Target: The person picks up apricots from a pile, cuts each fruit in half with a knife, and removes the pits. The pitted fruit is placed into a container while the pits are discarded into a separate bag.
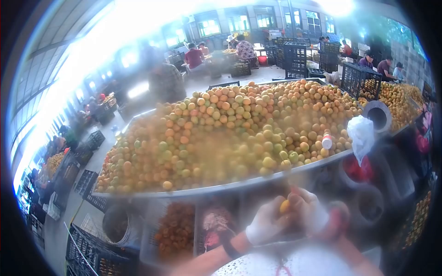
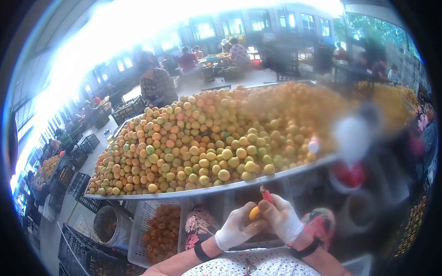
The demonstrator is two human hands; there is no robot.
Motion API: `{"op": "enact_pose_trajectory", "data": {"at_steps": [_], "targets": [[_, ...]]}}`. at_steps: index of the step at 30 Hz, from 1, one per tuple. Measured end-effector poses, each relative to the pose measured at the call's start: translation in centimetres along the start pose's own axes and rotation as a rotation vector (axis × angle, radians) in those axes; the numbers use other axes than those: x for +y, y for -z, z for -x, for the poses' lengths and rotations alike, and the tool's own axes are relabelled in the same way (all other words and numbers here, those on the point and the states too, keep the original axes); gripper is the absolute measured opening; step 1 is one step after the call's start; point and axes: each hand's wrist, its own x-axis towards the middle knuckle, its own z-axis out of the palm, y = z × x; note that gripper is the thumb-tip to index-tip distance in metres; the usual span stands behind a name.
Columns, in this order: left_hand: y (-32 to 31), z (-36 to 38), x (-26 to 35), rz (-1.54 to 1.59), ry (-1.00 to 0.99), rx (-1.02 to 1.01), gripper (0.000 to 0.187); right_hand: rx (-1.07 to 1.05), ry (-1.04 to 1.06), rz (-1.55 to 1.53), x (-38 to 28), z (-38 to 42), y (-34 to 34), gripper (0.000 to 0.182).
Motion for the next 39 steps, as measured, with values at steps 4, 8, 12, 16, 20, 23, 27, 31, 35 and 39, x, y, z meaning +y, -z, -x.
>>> {"op": "enact_pose_trajectory", "data": {"at_steps": [4, 8, 12, 16, 20, 23, 27, 31, 35, 39], "targets": [[0.4, 0.4, 1.1, 0.139, 0.146, -0.003, 0.027, 0.094, 0.14, 0.049, 1.2, 0.2, -1.1, 0.031], [0.2, 0.0, 2.8, 0.667, 0.407, -0.097, 0.041, 0.258, 0.468, 0.372, 1.2, 0.0, -0.9, 0.02], [-0.5, -0.1, 1.1, 0.914, 0.488, -0.057, 0.049, 0.216, 0.529, 0.557, 0.3, -0.1, -0.5, 0.015], [0.2, -0.1, 2.0, 0.885, 0.51, 0.133, 0.036, 0.302, 0.443, 0.418, 1.0, -0.4, -0.7, 0.012], [1.5, 0.5, 0.6, 0.821, 0.44, 0.226, 0.04, 0.304, 0.642, 0.595, -0.7, 0.5, 0.2, 0.011], [2.0, 1.1, 0.2, 0.778, 0.388, 0.235, 0.039, 0.311, 0.806, 0.978, -0.3, 1.1, 0.7, 0.015], [1.4, 0.9, 1.7, 0.927, 0.375, 0.28, 0.038, 0.255, 0.62, 0.356, -2.0, 2.7, -0.4, 0.02], [1.2, 0.6, 1.2, 0.942, 0.283, 0.191, 0.044, 0.23, 0.581, -0.019, -2.4, 2.9, -1.4, 0.021], [0.7, 0.4, 0.8, 0.922, 0.247, 0.177, 0.054, 0.121, 0.392, -0.093, -1.9, 3.1, -1.1, 0.02], [0.4, 0.4, 1.3, 0.816, 0.21, 0.14, 0.055, 0.057, 0.433, -0.055, -1.6, 2.6, -1.3, 0.019]]}}
